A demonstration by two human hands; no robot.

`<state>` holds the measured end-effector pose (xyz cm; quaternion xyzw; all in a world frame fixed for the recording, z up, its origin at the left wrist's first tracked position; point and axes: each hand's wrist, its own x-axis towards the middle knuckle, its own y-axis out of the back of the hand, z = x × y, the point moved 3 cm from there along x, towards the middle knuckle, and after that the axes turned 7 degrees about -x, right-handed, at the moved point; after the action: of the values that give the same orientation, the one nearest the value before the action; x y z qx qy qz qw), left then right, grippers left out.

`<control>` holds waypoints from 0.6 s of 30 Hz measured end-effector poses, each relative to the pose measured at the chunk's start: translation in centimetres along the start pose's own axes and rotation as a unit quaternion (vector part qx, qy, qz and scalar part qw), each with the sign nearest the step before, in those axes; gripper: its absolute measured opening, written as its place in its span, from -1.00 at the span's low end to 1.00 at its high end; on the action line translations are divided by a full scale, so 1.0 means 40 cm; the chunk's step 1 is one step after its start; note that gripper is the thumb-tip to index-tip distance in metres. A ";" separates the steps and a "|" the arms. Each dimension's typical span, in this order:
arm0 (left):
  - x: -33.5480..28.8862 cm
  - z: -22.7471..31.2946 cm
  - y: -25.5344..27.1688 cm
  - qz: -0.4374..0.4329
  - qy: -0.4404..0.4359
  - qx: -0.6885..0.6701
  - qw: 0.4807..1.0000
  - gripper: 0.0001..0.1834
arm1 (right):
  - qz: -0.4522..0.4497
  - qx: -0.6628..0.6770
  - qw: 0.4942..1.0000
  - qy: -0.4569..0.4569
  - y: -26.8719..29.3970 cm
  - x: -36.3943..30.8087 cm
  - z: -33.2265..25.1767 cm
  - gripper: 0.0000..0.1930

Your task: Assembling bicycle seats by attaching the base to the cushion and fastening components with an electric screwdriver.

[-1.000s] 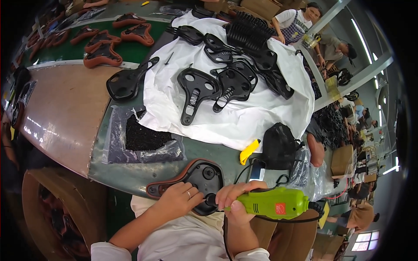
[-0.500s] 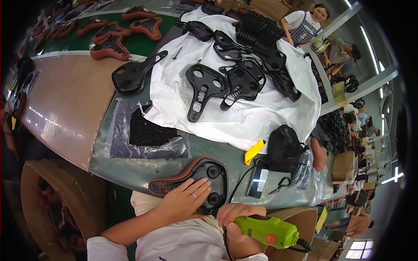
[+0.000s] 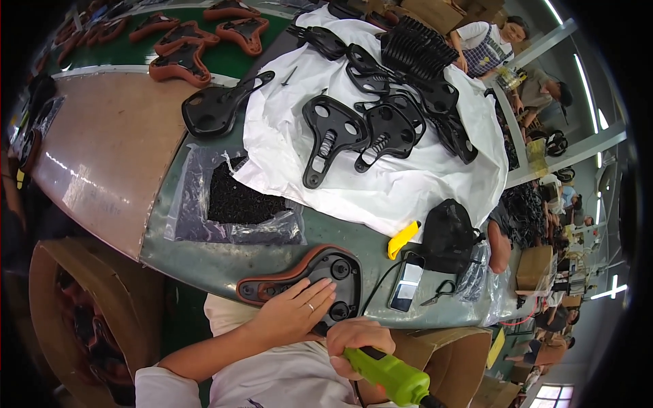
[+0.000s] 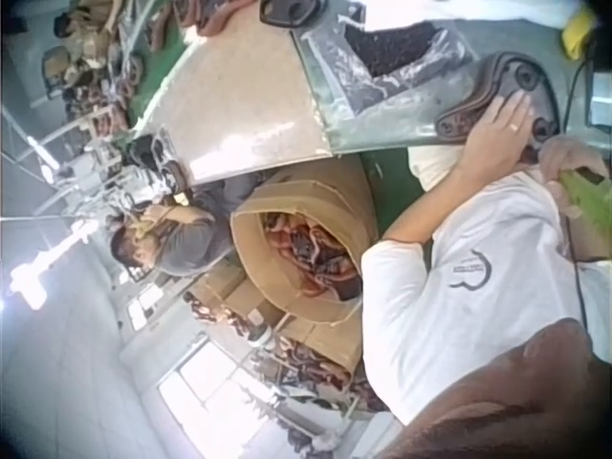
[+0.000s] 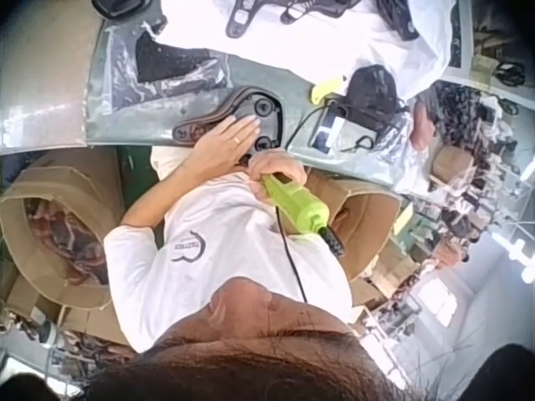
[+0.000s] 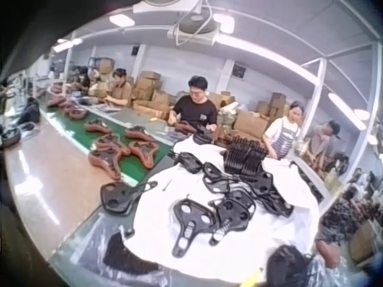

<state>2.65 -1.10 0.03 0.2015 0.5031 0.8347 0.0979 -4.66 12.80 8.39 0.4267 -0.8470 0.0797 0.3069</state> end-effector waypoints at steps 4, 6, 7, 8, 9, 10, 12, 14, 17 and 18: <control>-0.001 0.002 0.008 -0.005 0.000 -0.005 1.000 -0.08 | -0.002 0.019 1.000 -0.005 0.001 0.005 0.001 -0.58; -0.001 -0.001 0.008 0.011 0.007 -0.003 1.000 -0.06 | 0.048 0.026 0.998 -0.027 -0.010 0.012 -0.018 -0.66; 0.004 -0.003 0.013 0.011 0.001 0.001 1.000 -0.06 | 0.098 0.032 0.993 -0.051 -0.009 0.018 -0.032 -0.73; 0.011 -0.003 0.023 0.004 -0.005 -0.012 1.000 -0.05 | 0.102 0.029 0.993 -0.046 -0.001 0.028 -0.056 -0.73; 0.014 -0.001 0.035 -0.005 -0.009 -0.022 1.000 -0.04 | 0.092 0.064 0.993 -0.034 0.011 0.038 -0.086 -0.68; 0.011 0.002 0.056 -0.007 -0.013 -0.016 1.000 -0.04 | 0.082 0.098 0.992 -0.021 0.024 0.045 -0.113 -0.64; -0.004 -0.050 0.113 0.042 0.141 -0.066 0.987 0.00 | 0.080 0.083 0.993 0.020 0.049 0.053 -0.150 -0.59; -0.075 -0.112 0.096 0.033 0.217 -0.028 0.975 -0.02 | 0.081 0.069 0.991 0.079 0.053 0.033 -0.182 -0.52; -0.055 -0.100 0.070 0.017 0.256 -0.098 0.962 -0.08 | 0.008 0.078 0.991 0.112 0.063 0.012 -0.201 -0.77; -0.028 -0.076 0.060 0.013 0.289 -0.154 0.945 -0.12 | 0.015 0.070 0.990 0.122 0.065 0.007 -0.205 -0.77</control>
<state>2.43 -5.09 0.62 -0.0589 0.3726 0.9255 -0.0329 -3.07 17.47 15.42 0.4219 -0.8018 0.1949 0.3757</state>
